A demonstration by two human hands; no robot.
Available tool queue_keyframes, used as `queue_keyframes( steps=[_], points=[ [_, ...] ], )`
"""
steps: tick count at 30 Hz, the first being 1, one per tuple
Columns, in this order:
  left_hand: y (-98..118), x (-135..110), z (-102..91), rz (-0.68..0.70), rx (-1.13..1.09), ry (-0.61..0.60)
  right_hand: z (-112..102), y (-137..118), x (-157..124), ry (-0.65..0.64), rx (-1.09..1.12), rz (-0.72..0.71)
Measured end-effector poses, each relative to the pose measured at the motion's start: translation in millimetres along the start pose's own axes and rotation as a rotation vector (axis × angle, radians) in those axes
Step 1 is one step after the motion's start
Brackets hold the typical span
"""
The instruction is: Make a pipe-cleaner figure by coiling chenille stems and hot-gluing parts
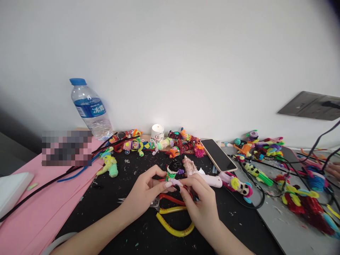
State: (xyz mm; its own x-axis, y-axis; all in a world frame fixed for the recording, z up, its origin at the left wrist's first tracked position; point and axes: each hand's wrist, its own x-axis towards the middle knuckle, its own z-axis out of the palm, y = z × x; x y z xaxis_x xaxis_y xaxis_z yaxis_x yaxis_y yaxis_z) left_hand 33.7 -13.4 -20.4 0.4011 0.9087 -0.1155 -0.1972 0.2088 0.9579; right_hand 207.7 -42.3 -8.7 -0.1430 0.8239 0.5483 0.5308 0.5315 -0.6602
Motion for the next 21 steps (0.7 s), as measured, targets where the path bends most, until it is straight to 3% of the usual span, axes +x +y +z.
queue_keyframes(
  steps=[21],
  points=[
    [0.0,-0.1,0.7,0.04,0.01,-0.002,0.9,-1.4,0.7,-0.001,-0.022,0.009]
  ],
)
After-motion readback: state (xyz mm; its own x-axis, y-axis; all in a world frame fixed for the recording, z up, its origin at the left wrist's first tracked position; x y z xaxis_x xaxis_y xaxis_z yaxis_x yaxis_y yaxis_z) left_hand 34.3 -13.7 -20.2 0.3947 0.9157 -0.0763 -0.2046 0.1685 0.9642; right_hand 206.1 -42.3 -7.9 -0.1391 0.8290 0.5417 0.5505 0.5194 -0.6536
